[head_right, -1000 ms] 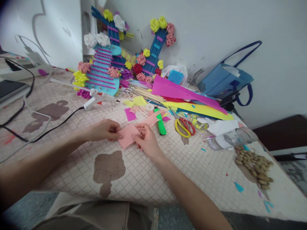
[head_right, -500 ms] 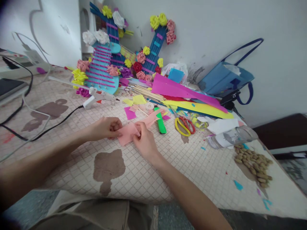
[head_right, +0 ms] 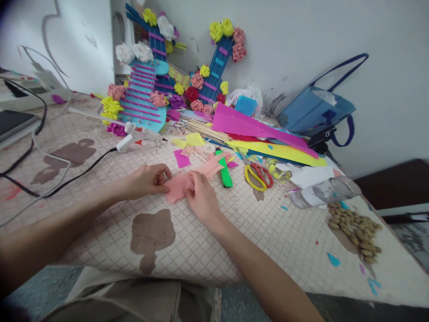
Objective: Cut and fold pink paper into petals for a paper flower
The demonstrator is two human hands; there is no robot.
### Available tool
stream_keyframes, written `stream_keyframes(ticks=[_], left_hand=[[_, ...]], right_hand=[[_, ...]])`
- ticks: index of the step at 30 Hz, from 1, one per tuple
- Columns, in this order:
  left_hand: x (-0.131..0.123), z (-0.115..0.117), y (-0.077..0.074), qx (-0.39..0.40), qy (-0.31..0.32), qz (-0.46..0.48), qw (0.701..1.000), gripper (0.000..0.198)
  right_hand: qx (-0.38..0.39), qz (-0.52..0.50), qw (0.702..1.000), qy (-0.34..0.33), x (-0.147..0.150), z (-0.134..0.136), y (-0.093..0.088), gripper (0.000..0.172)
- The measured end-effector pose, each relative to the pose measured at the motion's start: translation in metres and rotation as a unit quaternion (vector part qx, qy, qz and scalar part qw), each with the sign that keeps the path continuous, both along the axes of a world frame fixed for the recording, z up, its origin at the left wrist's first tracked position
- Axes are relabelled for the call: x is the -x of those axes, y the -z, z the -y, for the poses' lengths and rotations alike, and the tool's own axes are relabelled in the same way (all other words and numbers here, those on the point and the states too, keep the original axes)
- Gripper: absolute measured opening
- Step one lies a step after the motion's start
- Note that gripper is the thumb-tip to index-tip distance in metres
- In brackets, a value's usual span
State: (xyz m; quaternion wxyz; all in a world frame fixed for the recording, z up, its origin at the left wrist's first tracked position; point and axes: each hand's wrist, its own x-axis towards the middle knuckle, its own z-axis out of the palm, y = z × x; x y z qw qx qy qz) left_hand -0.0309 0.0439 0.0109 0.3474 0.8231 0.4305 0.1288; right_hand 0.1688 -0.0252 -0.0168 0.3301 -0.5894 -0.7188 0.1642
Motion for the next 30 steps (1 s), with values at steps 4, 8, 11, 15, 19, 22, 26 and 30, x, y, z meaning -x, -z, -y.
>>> stream_keyframes(ticks=[4, 8, 11, 15, 19, 22, 26, 30], left_hand=[[0.001, 0.000, 0.001, 0.003, -0.002, 0.004, 1.000, 0.028], [0.001, 0.001, 0.001, 0.002, 0.000, 0.009, 1.000, 0.027], [0.001, 0.001, 0.001, -0.004, 0.005, 0.020, 1.000, 0.026], [0.002, -0.002, 0.000, 0.004, 0.005, 0.018, 1.000, 0.025], [0.005, -0.006, 0.000, 0.036, 0.002, 0.022, 0.999, 0.026], [0.007, -0.008, 0.001, 0.058, 0.003, 0.036, 0.998, 0.026], [0.010, -0.010, 0.002, 0.056, -0.008, 0.052, 0.997, 0.026], [0.012, -0.013, 0.002, 0.012, -0.019, 0.064, 0.998, 0.022]], right_hand=[[-0.029, 0.005, 0.999, 0.016, -0.001, 0.003, -0.003, 0.044], [-0.112, 0.032, 0.991, -0.067, 0.003, 0.010, -0.012, 0.034], [-0.116, 0.091, 0.968, -0.203, 0.006, 0.019, -0.016, 0.029], [-0.085, 0.166, 0.944, -0.271, 0.004, 0.029, -0.012, 0.039], [-0.062, 0.208, 0.940, -0.265, -0.002, 0.032, -0.009, 0.043], [-0.068, 0.215, 0.937, -0.265, -0.003, 0.032, -0.010, 0.041], [-0.071, 0.198, 0.948, -0.238, 0.000, 0.030, -0.011, 0.038], [-0.090, 0.165, 0.963, -0.196, 0.005, 0.027, -0.010, 0.026]])
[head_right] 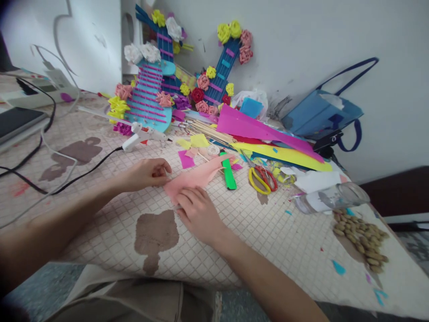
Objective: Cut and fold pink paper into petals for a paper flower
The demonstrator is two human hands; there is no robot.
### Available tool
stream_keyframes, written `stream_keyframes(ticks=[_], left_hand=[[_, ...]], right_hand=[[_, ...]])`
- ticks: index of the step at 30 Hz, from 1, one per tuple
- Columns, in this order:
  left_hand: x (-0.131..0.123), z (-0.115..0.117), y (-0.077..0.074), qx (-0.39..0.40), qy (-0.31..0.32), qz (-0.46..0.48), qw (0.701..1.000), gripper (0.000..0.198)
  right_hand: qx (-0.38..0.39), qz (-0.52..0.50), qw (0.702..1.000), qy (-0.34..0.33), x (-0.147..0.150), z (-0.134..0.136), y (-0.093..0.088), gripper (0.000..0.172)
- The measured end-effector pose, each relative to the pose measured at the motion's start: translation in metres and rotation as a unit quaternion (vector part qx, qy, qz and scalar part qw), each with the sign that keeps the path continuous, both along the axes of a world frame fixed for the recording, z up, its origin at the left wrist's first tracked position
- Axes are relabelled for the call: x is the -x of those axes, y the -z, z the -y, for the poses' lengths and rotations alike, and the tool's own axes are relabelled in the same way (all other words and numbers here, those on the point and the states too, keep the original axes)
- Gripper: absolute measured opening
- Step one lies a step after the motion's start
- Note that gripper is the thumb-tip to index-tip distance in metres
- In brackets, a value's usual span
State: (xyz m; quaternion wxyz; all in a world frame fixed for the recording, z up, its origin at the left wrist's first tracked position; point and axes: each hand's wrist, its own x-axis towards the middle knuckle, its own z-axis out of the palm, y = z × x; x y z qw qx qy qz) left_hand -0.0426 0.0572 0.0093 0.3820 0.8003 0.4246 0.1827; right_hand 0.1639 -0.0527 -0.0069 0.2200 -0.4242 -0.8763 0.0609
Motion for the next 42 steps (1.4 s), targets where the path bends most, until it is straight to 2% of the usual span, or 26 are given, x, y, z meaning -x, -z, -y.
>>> stream_keyframes(ticks=[3, 8, 11, 13, 15, 16, 18, 19, 21, 23, 26, 27, 29, 31, 34, 37, 42], left_hand=[[0.000, 0.000, 0.000, -0.002, 0.016, 0.001, 1.000, 0.019], [-0.002, 0.000, 0.001, 0.002, 0.016, 0.002, 1.000, 0.019], [-0.002, -0.001, -0.001, -0.008, 0.013, 0.017, 1.000, 0.022], [-0.001, -0.001, -0.006, -0.032, 0.005, 0.042, 0.999, 0.026], [0.000, 0.002, -0.014, -0.047, 0.021, 0.078, 0.996, 0.031], [-0.001, 0.004, -0.018, -0.038, 0.053, 0.095, 0.993, 0.033], [-0.004, 0.009, -0.022, 0.017, 0.136, 0.131, 0.982, 0.036], [-0.007, 0.012, -0.023, 0.056, 0.158, 0.154, 0.974, 0.036], [-0.014, 0.016, -0.020, 0.133, 0.154, 0.204, 0.958, 0.038], [-0.023, 0.018, -0.016, 0.199, 0.109, 0.257, 0.939, 0.034], [-0.031, 0.017, -0.017, 0.269, 0.043, 0.275, 0.922, 0.028], [-0.032, 0.016, -0.021, 0.285, 0.028, 0.275, 0.918, 0.027], [-0.033, 0.013, -0.029, 0.306, 0.005, 0.279, 0.910, 0.026], [-0.035, 0.010, -0.039, 0.312, -0.014, 0.282, 0.907, 0.025], [-0.039, 0.007, -0.046, 0.304, -0.038, 0.275, 0.911, 0.023], [-0.044, 0.005, -0.041, 0.295, -0.056, 0.276, 0.913, 0.024], [-0.045, 0.007, -0.023, 0.299, -0.066, 0.299, 0.904, 0.034]], right_hand=[[-0.020, 0.006, 1.000, 0.009, 0.005, -0.001, 0.000, 0.019], [-0.051, 0.020, 0.998, 0.019, 0.012, 0.000, 0.001, 0.020], [-0.008, -0.079, 0.997, 0.022, 0.012, -0.001, 0.000, 0.018], [0.067, -0.202, 0.976, 0.049, 0.011, -0.003, -0.003, 0.014], [0.163, -0.341, 0.921, 0.089, 0.009, -0.006, -0.008, 0.009], [0.211, -0.414, 0.878, 0.112, 0.007, -0.008, -0.011, 0.009], [0.290, -0.550, 0.770, 0.145, 0.004, -0.014, -0.016, 0.012], [0.320, -0.603, 0.714, 0.154, 0.003, -0.018, -0.019, 0.014], [0.356, -0.670, 0.631, 0.161, 0.000, -0.026, -0.023, 0.018], [0.371, -0.701, 0.587, 0.161, -0.003, -0.034, -0.027, 0.021], [0.402, -0.713, 0.554, 0.154, -0.006, -0.044, -0.034, 0.021], [0.416, -0.707, 0.554, 0.141, -0.008, -0.047, -0.036, 0.024], [0.433, -0.685, 0.576, 0.108, -0.009, -0.050, -0.041, 0.034], [0.424, -0.656, 0.617, 0.091, -0.010, -0.052, -0.044, 0.035], [0.381, -0.616, 0.681, 0.111, -0.011, -0.052, -0.044, 0.028], [0.332, -0.588, 0.723, 0.143, -0.010, -0.051, -0.039, 0.024], [0.292, -0.561, 0.754, 0.176, -0.008, -0.050, -0.026, 0.026]])
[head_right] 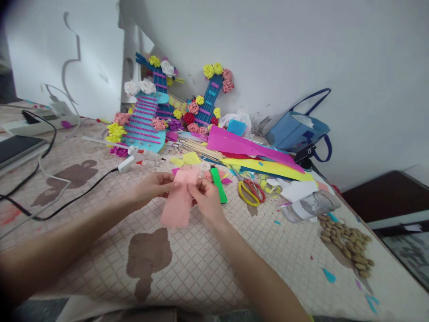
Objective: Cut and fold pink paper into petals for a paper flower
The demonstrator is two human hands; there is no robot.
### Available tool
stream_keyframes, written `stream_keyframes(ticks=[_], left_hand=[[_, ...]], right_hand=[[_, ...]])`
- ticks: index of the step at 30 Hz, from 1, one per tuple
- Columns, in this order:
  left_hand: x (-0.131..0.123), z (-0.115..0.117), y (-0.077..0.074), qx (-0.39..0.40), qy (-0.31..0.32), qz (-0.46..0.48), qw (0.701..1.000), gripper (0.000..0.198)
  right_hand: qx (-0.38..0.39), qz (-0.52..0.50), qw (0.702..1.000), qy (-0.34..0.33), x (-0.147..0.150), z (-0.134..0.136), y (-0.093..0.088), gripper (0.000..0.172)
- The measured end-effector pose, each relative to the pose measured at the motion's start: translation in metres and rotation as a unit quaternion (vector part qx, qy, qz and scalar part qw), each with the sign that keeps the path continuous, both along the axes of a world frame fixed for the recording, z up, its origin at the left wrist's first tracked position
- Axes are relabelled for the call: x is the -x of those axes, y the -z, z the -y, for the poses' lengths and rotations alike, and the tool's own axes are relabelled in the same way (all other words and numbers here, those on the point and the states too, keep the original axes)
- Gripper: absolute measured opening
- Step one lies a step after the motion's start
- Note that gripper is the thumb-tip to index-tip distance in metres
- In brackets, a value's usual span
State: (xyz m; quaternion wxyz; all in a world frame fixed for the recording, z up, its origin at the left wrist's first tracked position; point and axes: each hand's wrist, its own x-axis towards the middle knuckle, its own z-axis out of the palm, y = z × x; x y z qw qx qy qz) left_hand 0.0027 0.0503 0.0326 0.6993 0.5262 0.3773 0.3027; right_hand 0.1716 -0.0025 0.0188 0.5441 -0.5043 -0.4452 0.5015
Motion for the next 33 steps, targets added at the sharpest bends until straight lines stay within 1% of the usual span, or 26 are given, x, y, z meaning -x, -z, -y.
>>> stream_keyframes(ticks=[4, 6, 8, 10, 12, 14, 16, 17, 19, 20, 22, 24, 25, 26, 28, 29, 31, 33], left_hand=[[0.003, 0.001, 0.010, -0.007, -0.007, -0.014, 1.000, 0.039], [0.004, 0.001, 0.013, -0.023, -0.013, -0.018, 0.999, 0.039], [0.005, 0.001, 0.015, -0.046, -0.015, -0.021, 0.999, 0.038], [0.006, 0.002, 0.017, -0.070, -0.014, -0.023, 0.997, 0.036], [0.007, 0.002, 0.016, -0.085, -0.014, -0.015, 0.996, 0.034], [0.008, 0.002, 0.014, -0.079, -0.021, 0.001, 0.997, 0.032], [0.010, 0.002, 0.011, -0.040, -0.022, 0.028, 0.999, 0.030], [0.010, 0.002, 0.009, -0.004, -0.007, 0.048, 0.999, 0.030], [0.011, 0.006, 0.007, 0.087, 0.054, 0.104, 0.989, 0.031], [0.010, 0.009, 0.007, 0.132, 0.092, 0.137, 0.978, 0.032], [0.007, 0.018, 0.010, 0.194, 0.145, 0.198, 0.950, 0.032], [0.003, 0.026, 0.013, 0.232, 0.186, 0.233, 0.926, 0.028], [0.000, 0.030, 0.015, 0.245, 0.205, 0.241, 0.916, 0.026], [-0.002, 0.033, 0.017, 0.255, 0.214, 0.247, 0.910, 0.025], [-0.005, 0.035, 0.019, 0.258, 0.218, 0.238, 0.911, 0.022], [-0.005, 0.035, 0.020, 0.249, 0.211, 0.220, 0.919, 0.021], [-0.005, 0.032, 0.021, 0.199, 0.176, 0.154, 0.952, 0.022], [-0.005, 0.027, 0.023, 0.137, 0.106, 0.084, 0.981, 0.026]], right_hand=[[-0.019, -0.005, 1.000, 0.012, 0.002, 0.001, 0.005, 0.026], [-0.022, -0.016, 1.000, -0.004, 0.003, 0.002, 0.006, 0.026], [-0.012, -0.027, 0.999, -0.034, 0.004, 0.004, 0.007, 0.026], [-0.002, -0.030, 0.998, -0.052, 0.004, 0.006, 0.009, 0.026], [-0.007, -0.021, 0.999, -0.045, 0.003, 0.007, 0.012, 0.025], [-0.022, -0.018, 0.999, -0.037, 0.002, 0.006, 0.015, 0.024], [-0.031, -0.050, 0.998, -0.030, 0.000, 0.004, 0.016, 0.026], [-0.032, -0.077, 0.996, -0.027, 0.000, 0.004, 0.016, 0.029], [-0.027, -0.129, 0.990, -0.039, 0.000, 0.003, 0.013, 0.030], [-0.020, -0.149, 0.987, -0.064, 0.000, 0.004, 0.012, 0.028], [0.002, -0.175, 0.973, -0.147, 0.004, 0.007, 0.009, 0.029], [0.029, -0.193, 0.954, -0.225, 0.008, 0.012, 0.006, 0.037], [0.041, -0.200, 0.948, -0.243, 0.010, 0.014, 0.005, 0.040], [0.052, -0.202, 0.948, -0.242, 0.012, 0.015, 0.004, 0.040], [0.061, -0.195, 0.958, -0.200, 0.012, 0.016, 0.004, 0.034], [0.056, -0.183, 0.967, -0.166, 0.012, 0.016, 0.004, 0.030], [0.017, -0.134, 0.987, -0.083, 0.008, 0.013, 0.005, 0.023], [-0.035, -0.058, 0.998, -0.012, 0.003, 0.010, 0.007, 0.020]])
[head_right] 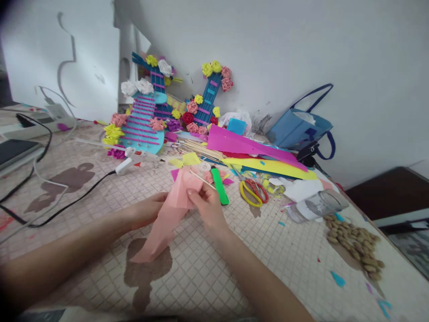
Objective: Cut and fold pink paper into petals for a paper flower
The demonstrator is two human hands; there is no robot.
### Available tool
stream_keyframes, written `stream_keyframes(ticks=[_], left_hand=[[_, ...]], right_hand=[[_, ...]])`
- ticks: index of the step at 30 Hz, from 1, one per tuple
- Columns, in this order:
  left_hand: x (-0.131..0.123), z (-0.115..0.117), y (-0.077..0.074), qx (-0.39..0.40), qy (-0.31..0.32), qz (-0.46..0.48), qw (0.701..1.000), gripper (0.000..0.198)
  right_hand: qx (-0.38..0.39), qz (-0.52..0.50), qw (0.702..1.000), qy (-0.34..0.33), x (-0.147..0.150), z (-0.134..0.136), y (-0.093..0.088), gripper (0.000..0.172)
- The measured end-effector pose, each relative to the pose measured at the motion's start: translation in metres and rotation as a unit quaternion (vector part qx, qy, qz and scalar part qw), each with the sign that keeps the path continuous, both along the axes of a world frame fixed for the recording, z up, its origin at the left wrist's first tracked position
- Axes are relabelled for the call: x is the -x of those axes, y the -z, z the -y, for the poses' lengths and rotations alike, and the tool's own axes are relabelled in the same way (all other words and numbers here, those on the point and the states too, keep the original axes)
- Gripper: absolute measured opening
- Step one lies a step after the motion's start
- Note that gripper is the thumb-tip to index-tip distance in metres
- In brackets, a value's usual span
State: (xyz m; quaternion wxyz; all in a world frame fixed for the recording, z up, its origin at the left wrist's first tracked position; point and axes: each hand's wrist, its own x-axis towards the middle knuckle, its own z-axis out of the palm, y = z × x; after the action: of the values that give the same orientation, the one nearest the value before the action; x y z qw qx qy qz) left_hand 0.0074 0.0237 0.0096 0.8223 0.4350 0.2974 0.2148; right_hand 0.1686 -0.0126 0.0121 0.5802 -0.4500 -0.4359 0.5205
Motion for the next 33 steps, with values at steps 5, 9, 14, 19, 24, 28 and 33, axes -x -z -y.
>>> stream_keyframes(ticks=[5, 9, 14, 19, 24, 28, 33], left_hand=[[0.001, -0.011, 0.003, -0.044, -0.098, -0.029, 0.994, 0.056], [0.005, -0.010, -0.001, -0.122, -0.079, -0.069, 0.987, 0.045], [0.008, -0.008, -0.007, -0.151, -0.084, -0.100, 0.980, 0.034], [0.007, -0.014, -0.008, -0.200, -0.099, -0.095, 0.970, 0.034], [0.010, -0.022, -0.007, -0.274, -0.196, -0.059, 0.940, 0.031], [0.012, -0.023, -0.009, -0.302, -0.173, -0.079, 0.934, 0.026], [0.011, -0.021, -0.011, -0.245, -0.188, -0.075, 0.948, 0.029]], right_hand=[[0.002, 0.080, 0.997, 0.020, -0.006, -0.003, 0.005, 0.021], [0.009, 0.085, 0.996, 0.015, -0.004, -0.002, 0.009, 0.022], [-0.001, 0.068, 0.998, -0.001, -0.004, -0.005, 0.013, 0.020], [0.016, 0.061, 0.998, -0.010, -0.004, -0.005, 0.015, 0.023], [0.030, 0.073, 0.997, -0.025, -0.003, -0.003, 0.016, 0.022], [0.031, 0.069, 0.996, -0.053, -0.002, -0.001, 0.016, 0.023], [0.032, 0.069, 0.995, -0.066, 0.000, -0.001, 0.016, 0.026]])
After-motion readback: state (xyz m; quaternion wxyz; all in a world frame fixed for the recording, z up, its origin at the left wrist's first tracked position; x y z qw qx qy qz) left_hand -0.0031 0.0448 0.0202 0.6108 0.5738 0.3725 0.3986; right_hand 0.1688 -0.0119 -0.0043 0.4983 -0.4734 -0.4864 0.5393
